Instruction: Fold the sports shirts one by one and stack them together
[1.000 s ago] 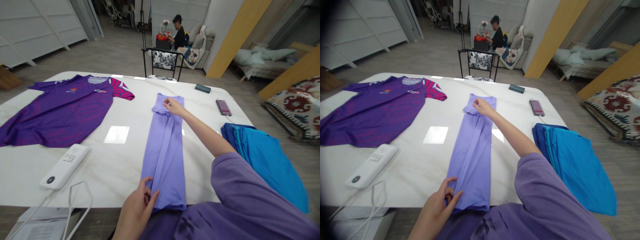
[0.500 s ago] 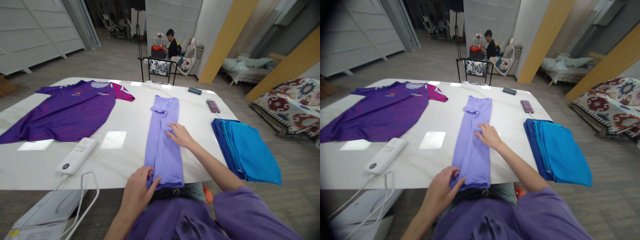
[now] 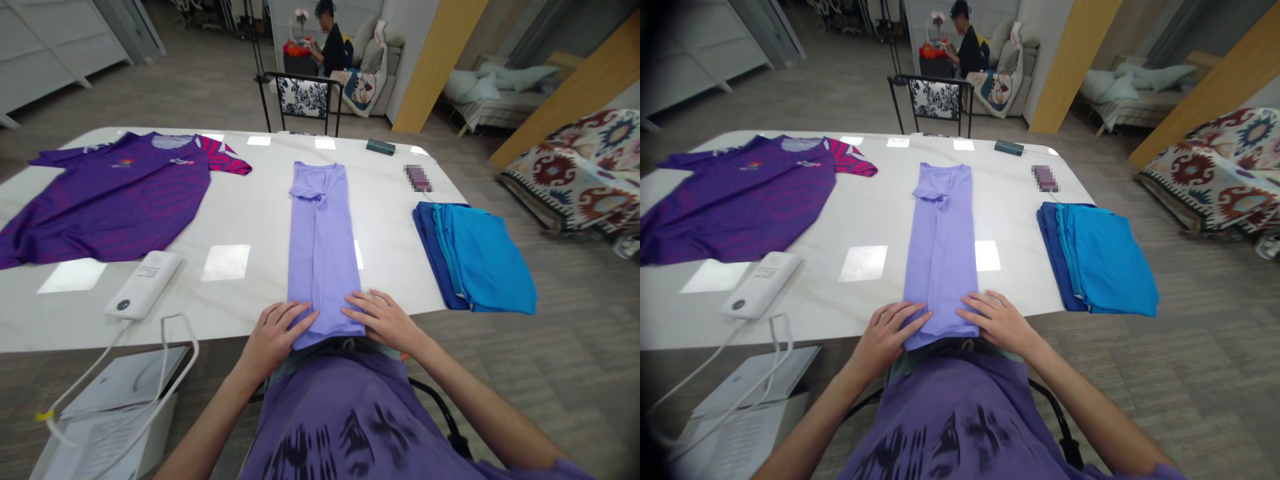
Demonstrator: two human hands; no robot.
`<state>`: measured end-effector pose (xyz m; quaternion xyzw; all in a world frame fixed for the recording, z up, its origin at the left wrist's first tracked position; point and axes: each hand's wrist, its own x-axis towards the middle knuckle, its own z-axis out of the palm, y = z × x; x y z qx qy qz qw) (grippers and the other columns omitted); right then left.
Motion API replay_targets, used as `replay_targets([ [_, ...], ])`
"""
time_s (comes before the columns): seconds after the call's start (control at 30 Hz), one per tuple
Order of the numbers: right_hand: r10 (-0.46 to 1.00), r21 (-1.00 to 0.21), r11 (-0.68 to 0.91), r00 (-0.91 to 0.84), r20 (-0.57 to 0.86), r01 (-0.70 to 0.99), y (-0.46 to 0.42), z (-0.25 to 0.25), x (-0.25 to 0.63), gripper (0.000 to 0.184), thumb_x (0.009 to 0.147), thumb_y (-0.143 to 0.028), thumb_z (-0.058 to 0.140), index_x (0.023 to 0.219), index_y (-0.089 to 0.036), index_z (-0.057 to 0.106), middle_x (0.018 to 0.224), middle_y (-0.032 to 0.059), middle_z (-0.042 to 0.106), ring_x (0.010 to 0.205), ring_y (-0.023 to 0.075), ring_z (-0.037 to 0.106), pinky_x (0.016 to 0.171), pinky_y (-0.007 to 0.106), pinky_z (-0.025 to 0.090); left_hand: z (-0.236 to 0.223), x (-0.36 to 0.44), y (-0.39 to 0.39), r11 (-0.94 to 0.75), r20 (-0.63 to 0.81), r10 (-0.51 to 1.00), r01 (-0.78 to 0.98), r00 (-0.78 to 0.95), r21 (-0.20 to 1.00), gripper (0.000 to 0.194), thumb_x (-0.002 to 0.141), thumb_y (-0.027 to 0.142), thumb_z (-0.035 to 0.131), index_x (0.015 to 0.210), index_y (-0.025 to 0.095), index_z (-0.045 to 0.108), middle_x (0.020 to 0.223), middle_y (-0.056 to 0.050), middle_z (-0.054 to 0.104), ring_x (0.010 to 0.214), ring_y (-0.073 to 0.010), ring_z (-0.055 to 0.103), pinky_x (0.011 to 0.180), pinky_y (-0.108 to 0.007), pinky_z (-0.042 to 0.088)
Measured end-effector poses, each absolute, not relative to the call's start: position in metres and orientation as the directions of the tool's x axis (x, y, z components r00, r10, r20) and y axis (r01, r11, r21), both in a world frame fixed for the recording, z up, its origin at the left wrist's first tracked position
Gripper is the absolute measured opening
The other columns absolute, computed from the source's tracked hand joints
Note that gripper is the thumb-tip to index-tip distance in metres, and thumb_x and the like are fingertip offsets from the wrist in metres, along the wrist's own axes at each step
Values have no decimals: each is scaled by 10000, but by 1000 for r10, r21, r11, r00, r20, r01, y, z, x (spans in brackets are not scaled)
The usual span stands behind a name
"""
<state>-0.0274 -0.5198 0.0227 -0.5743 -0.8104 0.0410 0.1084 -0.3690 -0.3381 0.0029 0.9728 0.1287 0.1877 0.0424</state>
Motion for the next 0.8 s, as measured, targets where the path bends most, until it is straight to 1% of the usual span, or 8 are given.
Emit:
replay_targets([
  [0.07, 948, -182, 294, -261, 184, 938, -525, 14, -34, 675, 1072, -99, 666, 1686, -379, 634, 1749, 34, 602, 1627, 260, 568, 1326, 496, 422, 5, -364, -341, -970, 402, 238, 193, 884, 148, 699, 978, -18, 592, 1572, 323, 728, 1538, -61, 772, 1385, -285, 703, 1202, -488, 475],
  [0.17, 942, -246, 287, -226, 248, 926, -535, 16, -42, 534, 1104, -93, 611, 1542, -365, 752, 1614, 36, 725, 1509, 256, 661, 1238, 479, 455, 13, -360, -350, -966, 462, 219, 126, 859, 225, 498, 1019, 46, 591, 1407, 282, 797, 1326, -71, 843, 1220, -271, 753, 1103, -473, 501],
  [0.33, 910, -585, 408, -363, 199, 701, -567, 71, -50, 251, 1199, -273, 569, 1320, -258, 789, 1218, 54, 864, 1077, 200, 772, 1061, 415, 492, 62, -371, -392, -820, 495, 233, -105, 837, 563, 151, 1090, 241, 650, 1187, 215, 763, 983, -58, 818, 875, -219, 724, 837, -392, 523],
  [0.43, 891, -752, 415, -395, 222, 513, -580, 123, -51, 294, 1224, -388, 528, 1130, -221, 751, 971, 38, 822, 857, 166, 721, 927, 360, 508, 112, -373, -410, -689, 480, 284, -171, 830, 705, 36, 1087, 231, 703, 1073, 224, 736, 838, -9, 758, 742, -166, 670, 730, -328, 496],
  [0.53, 941, -788, 330, -247, 232, 519, -561, 172, -44, 375, 1220, -480, 539, 1066, -211, 750, 905, 55, 771, 807, 175, 686, 808, 324, 515, 157, -352, -390, -664, 432, 433, -45, 791, 747, 222, 1104, 296, 705, 901, 206, 711, 731, 18, 668, 648, -127, 595, 648, -276, 462],
  [0.63, 979, -809, 146, 36, 202, 569, -499, 202, -18, 469, 1172, -633, 589, 1035, -228, 784, 876, 58, 731, 842, 215, 685, 762, 315, 536, 180, -302, -322, -608, 400, 655, 132, 641, 783, 543, 1096, 517, 718, 695, 193, 548, 614, 42, 463, 582, -101, 439, 568, -252, 346],
  [0.7, 960, -838, 73, 190, 206, 540, -437, 202, 10, 553, 1110, -756, 624, 1104, -231, 800, 927, 64, 739, 938, 260, 709, 787, 324, 562, 181, -256, -258, -571, 413, 759, 209, 503, 794, 654, 1047, 670, 725, 664, 201, 478, 607, 45, 378, 600, -103, 392, 569, -252, 295],
  [0.8, 946, -851, 11, 269, 178, 525, -332, 175, 61, 652, 1078, -818, 619, 1282, -221, 782, 1043, 70, 775, 1063, 302, 725, 870, 354, 604, 163, -189, -161, -526, 354, 813, 324, 462, 786, 661, 1036, 763, 667, 734, 181, 591, 657, 18, 490, 702, -154, 523, 656, -260, 404],
])
